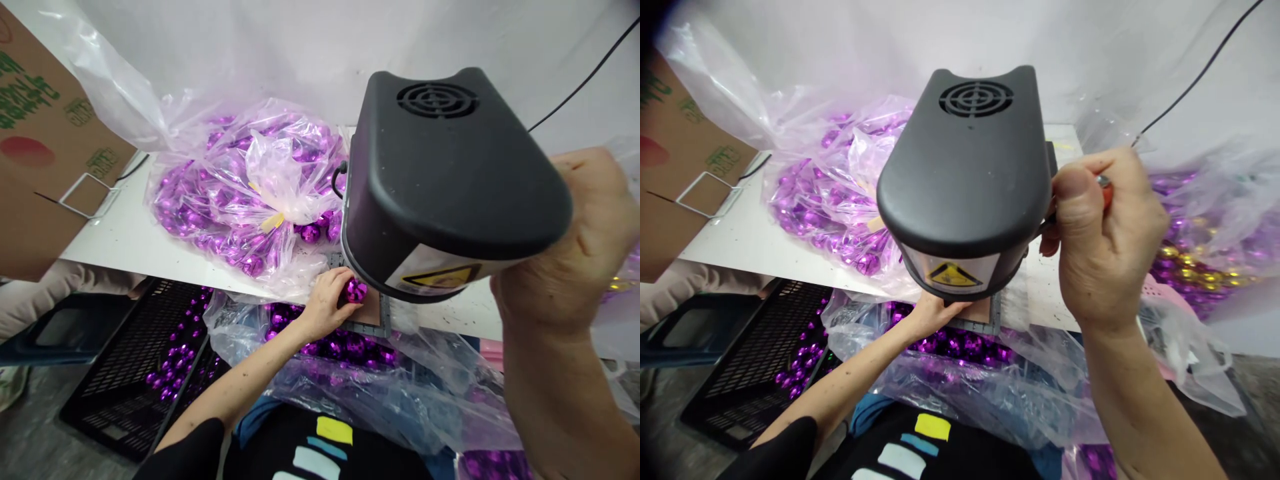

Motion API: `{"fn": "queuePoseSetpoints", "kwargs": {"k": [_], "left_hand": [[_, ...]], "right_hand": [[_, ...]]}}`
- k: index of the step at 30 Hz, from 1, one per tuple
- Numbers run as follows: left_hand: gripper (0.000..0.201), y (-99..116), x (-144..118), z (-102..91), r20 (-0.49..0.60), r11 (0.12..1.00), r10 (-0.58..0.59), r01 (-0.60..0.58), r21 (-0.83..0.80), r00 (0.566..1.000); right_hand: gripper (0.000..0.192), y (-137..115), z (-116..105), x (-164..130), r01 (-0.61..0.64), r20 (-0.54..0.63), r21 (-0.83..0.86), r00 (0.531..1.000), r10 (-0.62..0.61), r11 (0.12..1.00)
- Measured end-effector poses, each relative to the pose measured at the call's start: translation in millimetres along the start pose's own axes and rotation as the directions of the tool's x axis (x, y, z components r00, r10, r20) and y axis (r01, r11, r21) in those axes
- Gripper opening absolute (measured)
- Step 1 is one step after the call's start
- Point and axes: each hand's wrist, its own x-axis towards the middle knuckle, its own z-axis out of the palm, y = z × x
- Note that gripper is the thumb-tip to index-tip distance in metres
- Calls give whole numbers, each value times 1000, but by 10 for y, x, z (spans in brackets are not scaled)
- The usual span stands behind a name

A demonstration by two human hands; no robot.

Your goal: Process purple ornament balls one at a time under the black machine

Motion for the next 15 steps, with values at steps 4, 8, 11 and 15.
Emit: {"fn": "queuePoseSetpoints", "kwargs": {"k": [4,8,11,15], "left_hand": [[51,69,10,44,4,997,-76,76,-12,997],[46,70,-15,63,38,991,-106,109,-73,994],[52,30,-47,61,31,985,-125,128,-118,992],[55,46,-33,57,23,988,-134,135,-78,991]], "right_hand": [[37,29,-2,-4,2,-5,9,1000,-2,1000],[32,59,-15,-4,7,-6,1,1000,-7,1000],[29,59,-22,-7,-5,-1,-9,1000,5,1000],[24,36,-23,-12,16,1,-10,1000,-16,1000]]}}
